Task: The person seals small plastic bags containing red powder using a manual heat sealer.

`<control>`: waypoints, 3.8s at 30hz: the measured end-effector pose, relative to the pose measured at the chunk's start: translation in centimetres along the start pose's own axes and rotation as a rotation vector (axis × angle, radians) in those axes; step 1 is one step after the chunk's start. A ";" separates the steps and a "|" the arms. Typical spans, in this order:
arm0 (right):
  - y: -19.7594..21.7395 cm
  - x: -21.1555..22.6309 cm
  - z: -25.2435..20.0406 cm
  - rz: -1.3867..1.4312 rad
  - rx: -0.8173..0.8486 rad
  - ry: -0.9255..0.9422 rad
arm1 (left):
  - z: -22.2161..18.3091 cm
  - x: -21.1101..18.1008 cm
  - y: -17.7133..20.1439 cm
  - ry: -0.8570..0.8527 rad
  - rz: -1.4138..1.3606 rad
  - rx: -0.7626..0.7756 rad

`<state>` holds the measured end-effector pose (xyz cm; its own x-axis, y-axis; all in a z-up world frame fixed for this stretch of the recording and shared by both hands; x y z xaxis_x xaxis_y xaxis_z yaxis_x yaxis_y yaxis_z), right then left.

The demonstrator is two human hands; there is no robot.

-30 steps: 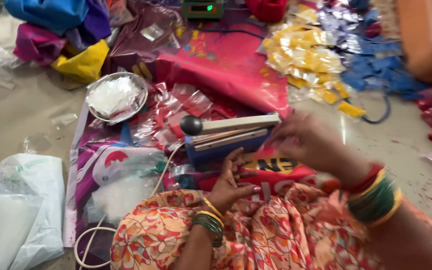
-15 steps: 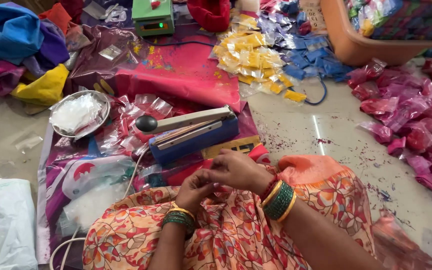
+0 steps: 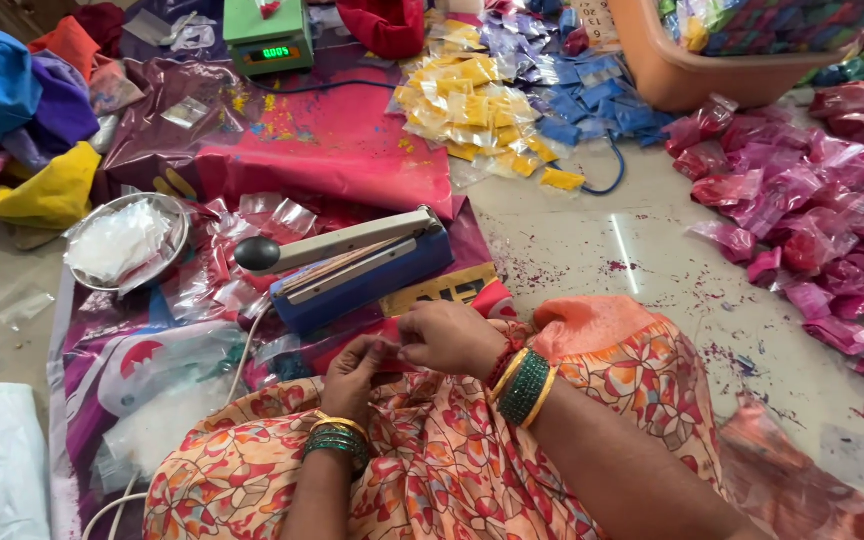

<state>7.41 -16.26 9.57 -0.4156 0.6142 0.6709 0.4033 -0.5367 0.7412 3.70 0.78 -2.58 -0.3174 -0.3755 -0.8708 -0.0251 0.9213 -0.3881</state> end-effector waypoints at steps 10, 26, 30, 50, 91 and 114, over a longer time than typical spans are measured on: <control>-2.0 -1.9 0.6 0.204 -0.099 -0.050 | 2.3 2.6 2.0 -0.086 -0.010 -0.043; -10.7 -4.2 2.2 1.355 -0.082 -0.421 | 2.4 2.2 3.0 -0.351 -0.024 -0.338; -11.4 -5.0 2.8 1.227 -0.119 -0.495 | 2.0 1.7 2.7 -0.270 -0.043 -0.388; -13.7 -6.1 5.0 1.761 -0.203 -0.511 | 1.1 -2.4 2.9 -0.393 0.094 -0.655; -10.0 -7.5 11.3 1.652 -0.481 -0.477 | 10.6 -19.2 3.0 -0.322 1.800 -0.618; -9.8 -6.5 10.3 1.628 -0.620 -0.586 | 11.2 -15.1 6.4 -0.380 1.736 -0.675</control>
<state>14.51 -9.06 -2.36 0.3923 -0.6459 0.6550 -0.3120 -0.7633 -0.5657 18.97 11.15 4.70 -0.2018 0.9658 -0.1626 -0.2965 0.0980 0.9500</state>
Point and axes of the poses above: each hand's wrist, its own z-axis towards the middle knuckle, its own y-axis out of the back of the hand, x = y × z, the point moved 4 cm from there along z, towards the middle knuckle, and after that the axes turned 5 degrees about z, right-handed, at the moved point
